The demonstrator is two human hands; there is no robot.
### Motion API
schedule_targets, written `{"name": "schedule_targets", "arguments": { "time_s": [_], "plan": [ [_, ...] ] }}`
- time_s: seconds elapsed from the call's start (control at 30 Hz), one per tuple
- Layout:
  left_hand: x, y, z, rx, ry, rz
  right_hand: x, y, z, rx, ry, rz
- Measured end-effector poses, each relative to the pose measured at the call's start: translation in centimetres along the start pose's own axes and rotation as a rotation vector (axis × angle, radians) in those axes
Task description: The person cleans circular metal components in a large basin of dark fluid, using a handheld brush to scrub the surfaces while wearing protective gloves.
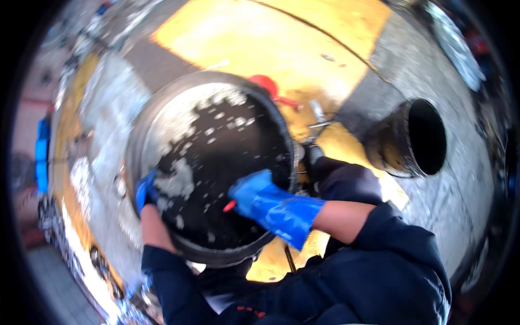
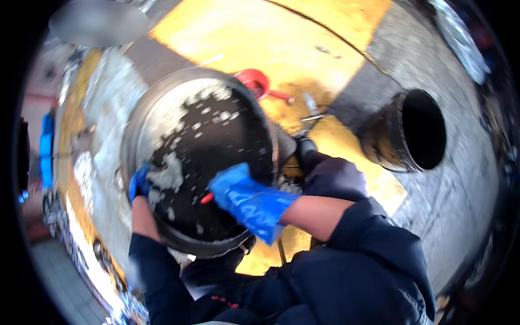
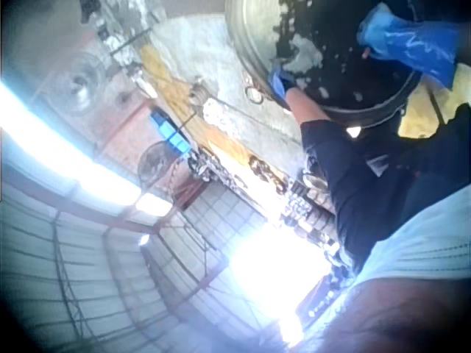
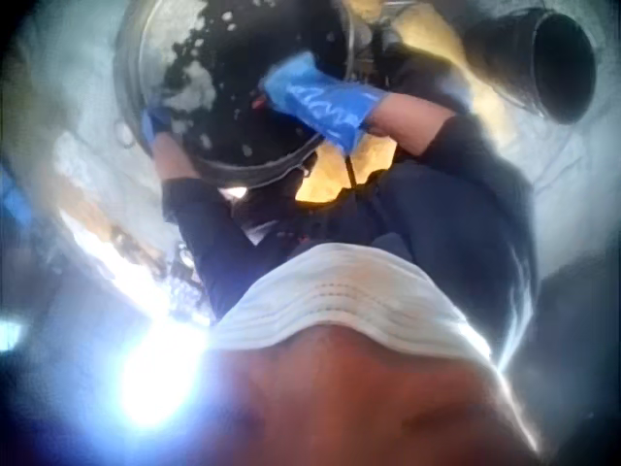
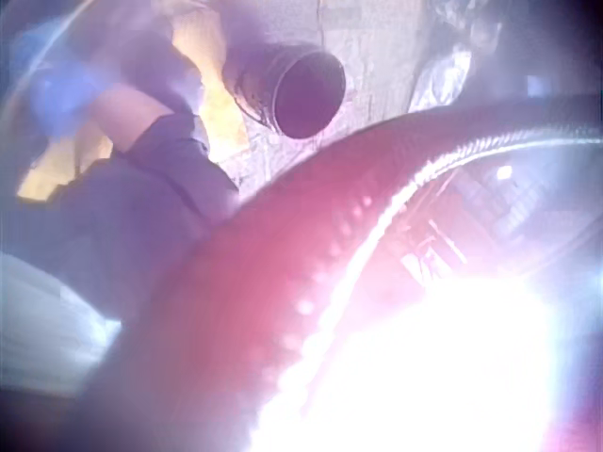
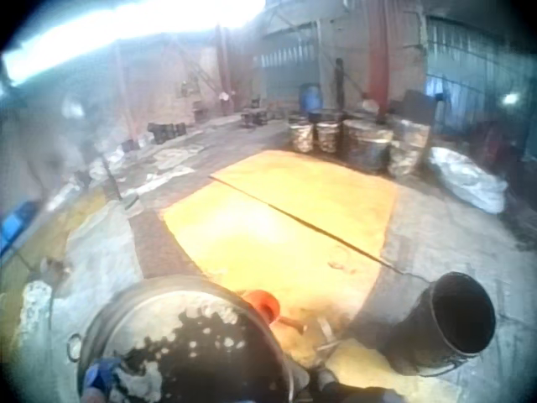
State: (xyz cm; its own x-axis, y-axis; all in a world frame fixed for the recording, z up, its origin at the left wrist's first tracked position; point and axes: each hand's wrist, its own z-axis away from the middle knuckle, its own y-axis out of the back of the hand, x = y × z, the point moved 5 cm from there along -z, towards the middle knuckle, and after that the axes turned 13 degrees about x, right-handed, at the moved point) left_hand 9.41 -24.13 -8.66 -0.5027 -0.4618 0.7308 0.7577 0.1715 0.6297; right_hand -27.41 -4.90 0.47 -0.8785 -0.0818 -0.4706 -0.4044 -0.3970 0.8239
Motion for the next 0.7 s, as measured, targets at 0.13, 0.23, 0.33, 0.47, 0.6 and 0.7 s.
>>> {"name": "schedule_targets", "arguments": {
  "time_s": [0.13,0.23,0.33,0.47,0.6,0.7],
  "plan": [
    [-2.7,-1.2,-5.4,-0.187,0.116,0.018,0.1,-0.8,-0.6,-0.066,-0.007,-0.054],
    [-2.5,-5.6,-6.5,-0.198,0.122,-0.107,1.4,-4.1,-1.1,0.026,-0.048,0.017],
    [-7.0,-0.6,-12.9,-0.013,-0.088,-0.249,-0.6,-3.5,-0.9,0.021,0.042,0.024],
    [-6.4,-3.4,-13.1,-0.025,-0.155,-0.209,0.4,-4.1,-0.5,-0.033,0.004,-0.028],
    [-3.4,-4.3,-7.8,-0.018,-0.262,-0.25,1.9,-5.3,-1.1,0.036,0.04,-0.038],
    [-1.5,-1.1,-1.0,-0.029,-0.378,-0.3,1.1,-1.9,0.2,0.232,0.044,-0.054]
  ]
}}
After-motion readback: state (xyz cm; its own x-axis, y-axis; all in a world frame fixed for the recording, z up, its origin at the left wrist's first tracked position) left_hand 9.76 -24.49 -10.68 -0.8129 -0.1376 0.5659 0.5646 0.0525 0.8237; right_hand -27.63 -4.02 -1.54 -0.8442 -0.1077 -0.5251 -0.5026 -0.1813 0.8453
